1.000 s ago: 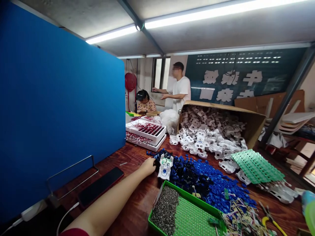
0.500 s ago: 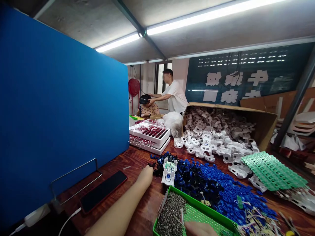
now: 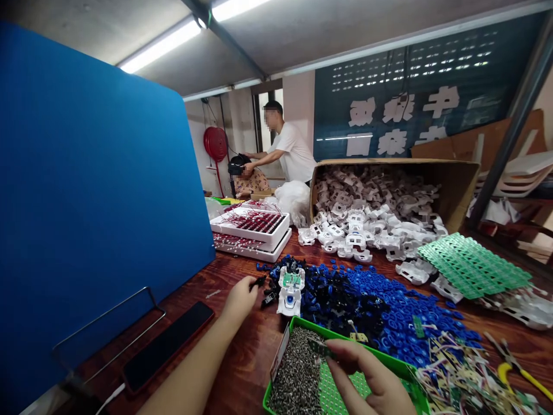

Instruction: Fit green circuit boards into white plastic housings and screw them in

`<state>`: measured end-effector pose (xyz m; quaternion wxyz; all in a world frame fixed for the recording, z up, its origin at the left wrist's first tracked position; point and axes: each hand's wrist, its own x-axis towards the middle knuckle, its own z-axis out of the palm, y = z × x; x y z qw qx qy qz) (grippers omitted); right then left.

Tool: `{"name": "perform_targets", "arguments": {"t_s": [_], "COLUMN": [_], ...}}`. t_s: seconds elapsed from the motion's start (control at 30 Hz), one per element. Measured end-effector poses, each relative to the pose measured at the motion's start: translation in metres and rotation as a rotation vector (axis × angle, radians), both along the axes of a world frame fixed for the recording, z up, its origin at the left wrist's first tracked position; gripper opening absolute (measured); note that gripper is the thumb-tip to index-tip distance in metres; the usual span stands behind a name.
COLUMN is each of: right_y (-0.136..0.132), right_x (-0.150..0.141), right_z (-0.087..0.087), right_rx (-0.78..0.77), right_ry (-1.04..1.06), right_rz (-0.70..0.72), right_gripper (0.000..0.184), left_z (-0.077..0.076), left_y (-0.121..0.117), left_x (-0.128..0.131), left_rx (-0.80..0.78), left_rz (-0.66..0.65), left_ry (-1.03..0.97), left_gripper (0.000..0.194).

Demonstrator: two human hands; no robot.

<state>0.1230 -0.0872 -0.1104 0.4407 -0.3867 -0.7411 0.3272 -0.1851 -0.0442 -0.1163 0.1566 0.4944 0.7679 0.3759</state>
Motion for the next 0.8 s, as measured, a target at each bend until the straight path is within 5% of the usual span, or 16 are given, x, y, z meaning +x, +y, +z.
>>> {"name": "perform_targets", "arguments": {"t_s": [0.2, 0.37, 0.53, 0.8], "right_y": [0.007, 0.014, 0.008, -0.01], "right_x": [0.012, 0.021, 0.018, 0.002], "right_z": [-0.011, -0.025, -0.023, 0.002], "right_rx": [-0.298, -0.381, -0.406, -0.237], "right_ry": [0.287, 0.54, 0.631, 0.53], "right_rz": [-0.121, -0.25, -0.377, -0.338], "right_gripper": [0.038, 0.047, 0.048, 0.027], "left_z": [0.035, 0.054, 0.045, 0.034], "left_y": [-0.018, -0.049, -0.061, -0.061], "left_x": [0.052, 0.115, 0.143, 0.147], "left_rx": [0.21, 0.117, -0.09, -0.129], "left_rz": [-0.181, -0.434, -0.471, -0.487], "left_ry": [-0.432, -0.846, -1.324, -1.359], "left_gripper": [0.032, 0.043, 0.026, 0.026]}}
